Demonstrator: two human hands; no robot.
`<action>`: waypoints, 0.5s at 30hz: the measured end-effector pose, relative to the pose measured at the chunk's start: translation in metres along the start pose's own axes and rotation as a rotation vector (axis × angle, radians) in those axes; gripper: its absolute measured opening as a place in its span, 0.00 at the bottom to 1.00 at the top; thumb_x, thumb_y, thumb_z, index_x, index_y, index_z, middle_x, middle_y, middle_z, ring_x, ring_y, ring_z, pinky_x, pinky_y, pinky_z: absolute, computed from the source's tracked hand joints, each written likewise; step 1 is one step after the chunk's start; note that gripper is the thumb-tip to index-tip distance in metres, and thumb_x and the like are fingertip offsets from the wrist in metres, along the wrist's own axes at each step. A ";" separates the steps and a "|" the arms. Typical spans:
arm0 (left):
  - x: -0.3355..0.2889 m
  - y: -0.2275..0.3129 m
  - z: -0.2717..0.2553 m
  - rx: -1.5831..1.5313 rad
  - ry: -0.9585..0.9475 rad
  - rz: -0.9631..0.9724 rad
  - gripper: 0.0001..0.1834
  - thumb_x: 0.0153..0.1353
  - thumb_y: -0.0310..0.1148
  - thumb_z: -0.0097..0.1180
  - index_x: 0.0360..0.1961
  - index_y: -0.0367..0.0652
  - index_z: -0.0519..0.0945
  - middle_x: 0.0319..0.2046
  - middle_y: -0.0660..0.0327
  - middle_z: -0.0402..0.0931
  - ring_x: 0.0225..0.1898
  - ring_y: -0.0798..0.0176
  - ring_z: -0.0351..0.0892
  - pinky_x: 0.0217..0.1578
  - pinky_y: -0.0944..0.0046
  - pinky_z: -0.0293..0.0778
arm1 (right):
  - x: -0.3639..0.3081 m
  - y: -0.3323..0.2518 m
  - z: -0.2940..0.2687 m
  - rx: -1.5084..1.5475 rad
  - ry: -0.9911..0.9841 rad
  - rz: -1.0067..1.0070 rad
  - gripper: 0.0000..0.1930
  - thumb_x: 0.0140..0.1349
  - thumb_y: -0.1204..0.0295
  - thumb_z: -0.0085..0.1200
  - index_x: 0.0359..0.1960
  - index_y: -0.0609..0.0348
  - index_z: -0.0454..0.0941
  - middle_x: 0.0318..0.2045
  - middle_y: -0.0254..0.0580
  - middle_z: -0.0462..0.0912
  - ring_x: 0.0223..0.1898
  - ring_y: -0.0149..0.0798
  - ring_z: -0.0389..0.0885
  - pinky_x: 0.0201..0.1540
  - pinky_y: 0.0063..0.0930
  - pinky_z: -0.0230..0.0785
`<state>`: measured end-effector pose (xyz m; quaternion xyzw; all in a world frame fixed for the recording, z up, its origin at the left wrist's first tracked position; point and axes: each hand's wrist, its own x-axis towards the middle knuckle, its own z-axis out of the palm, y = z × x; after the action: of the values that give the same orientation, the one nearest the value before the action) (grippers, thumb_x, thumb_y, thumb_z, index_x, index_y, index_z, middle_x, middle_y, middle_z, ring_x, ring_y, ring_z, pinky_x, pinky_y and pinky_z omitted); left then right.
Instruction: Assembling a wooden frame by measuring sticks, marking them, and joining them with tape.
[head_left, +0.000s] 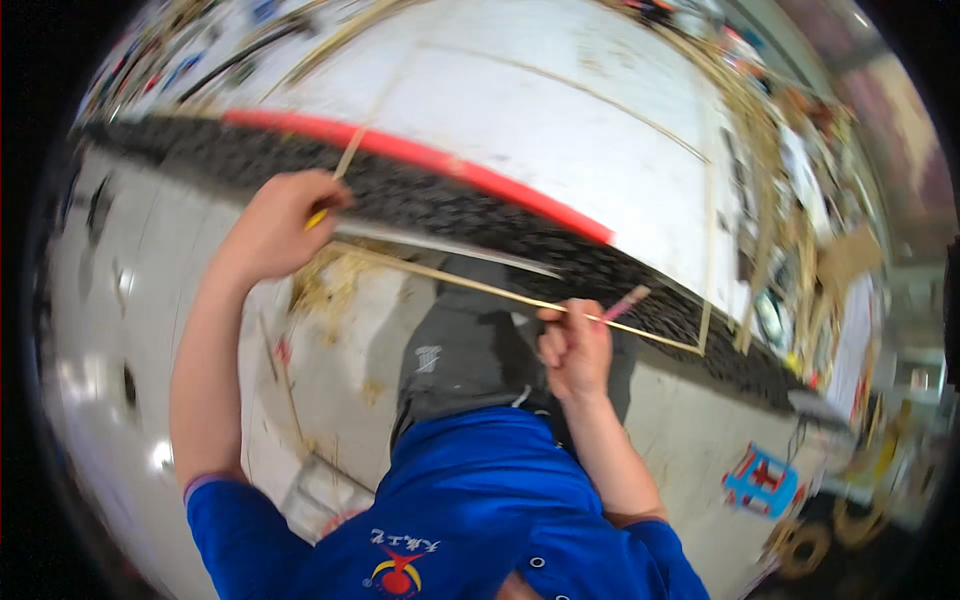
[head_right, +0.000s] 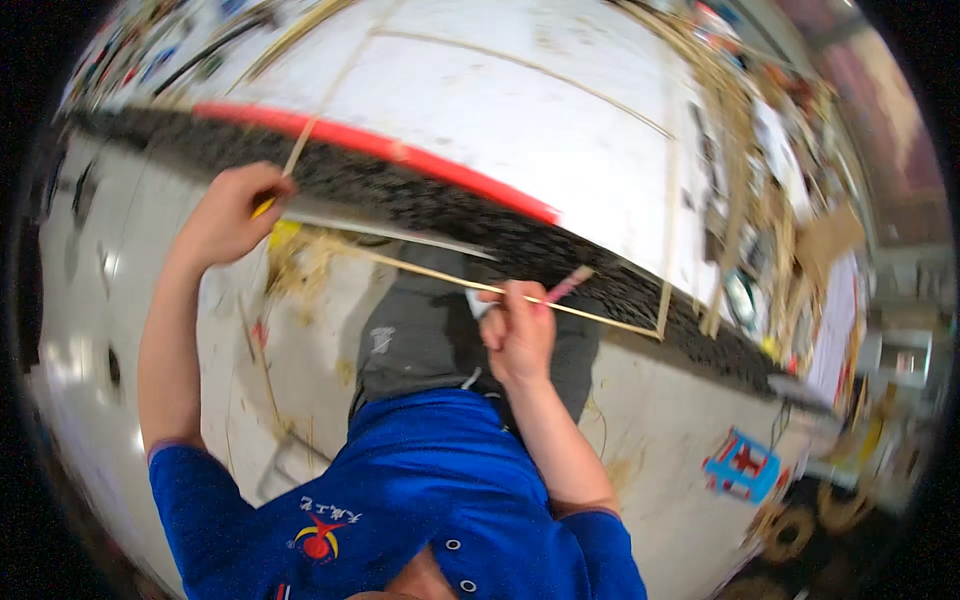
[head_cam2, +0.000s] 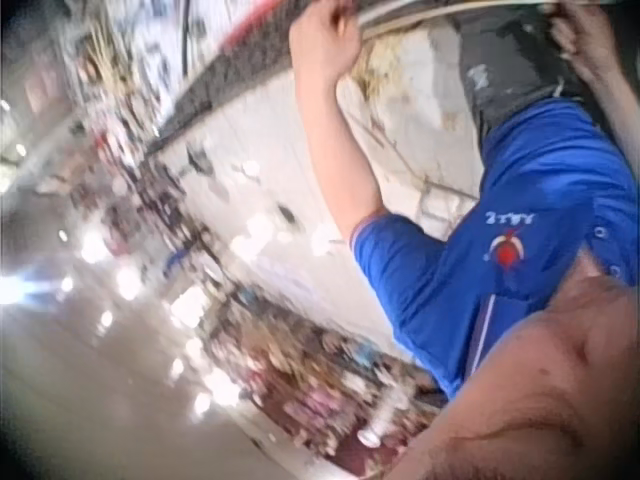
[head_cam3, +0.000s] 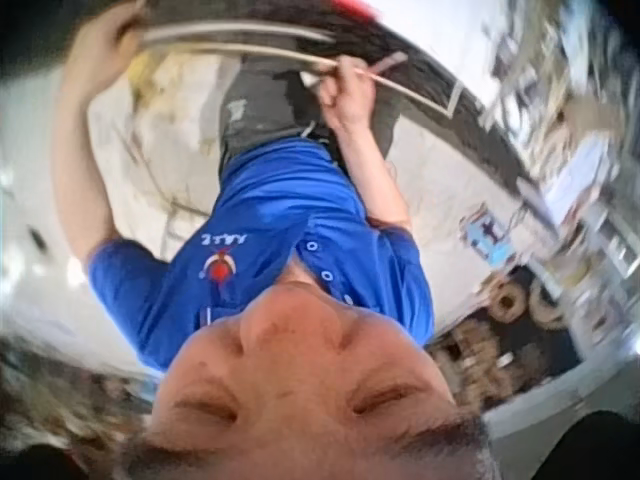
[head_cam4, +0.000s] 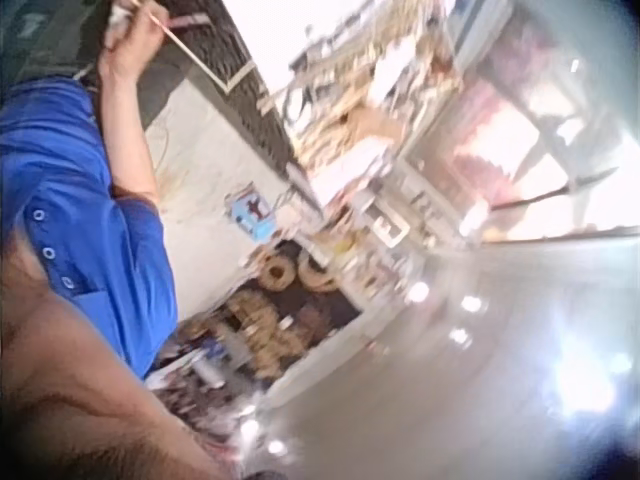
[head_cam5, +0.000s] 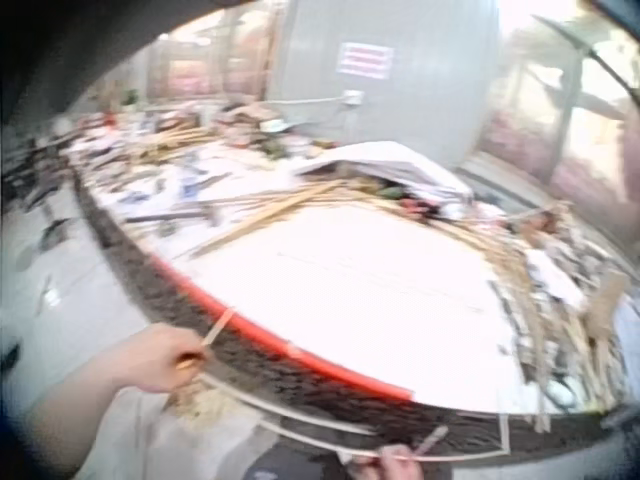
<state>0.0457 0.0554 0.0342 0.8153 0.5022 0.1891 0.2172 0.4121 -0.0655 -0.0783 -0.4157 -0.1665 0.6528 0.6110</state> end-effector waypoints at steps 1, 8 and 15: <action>0.004 0.012 0.002 -0.019 0.022 -0.047 0.11 0.52 0.21 0.56 0.39 0.36 0.80 0.34 0.51 0.80 0.35 0.51 0.81 0.39 0.57 0.76 | 0.000 -0.002 0.001 0.005 0.013 0.004 0.06 0.74 0.65 0.51 0.40 0.51 0.72 0.33 0.50 0.84 0.13 0.22 0.57 0.14 0.19 0.51; 0.011 0.043 0.016 -0.302 0.067 -0.225 0.19 0.54 0.20 0.61 0.50 0.39 0.79 0.33 0.66 0.75 0.33 0.74 0.73 0.35 0.71 0.72 | -0.001 -0.005 -0.008 0.019 -0.016 0.068 0.08 0.74 0.65 0.52 0.45 0.56 0.75 0.37 0.53 0.85 0.13 0.20 0.57 0.14 0.18 0.53; 0.018 0.107 0.065 -0.351 0.225 -0.090 0.13 0.70 0.33 0.54 0.50 0.37 0.80 0.35 0.59 0.81 0.38 0.66 0.79 0.42 0.66 0.73 | -0.023 -0.016 -0.020 -0.354 -0.246 0.273 0.15 0.71 0.60 0.53 0.29 0.56 0.74 0.20 0.37 0.83 0.13 0.23 0.63 0.14 0.21 0.51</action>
<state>0.1661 0.0182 0.0397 0.7155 0.5184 0.3536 0.3069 0.4353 -0.0897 -0.0706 -0.4522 -0.2938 0.7355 0.4101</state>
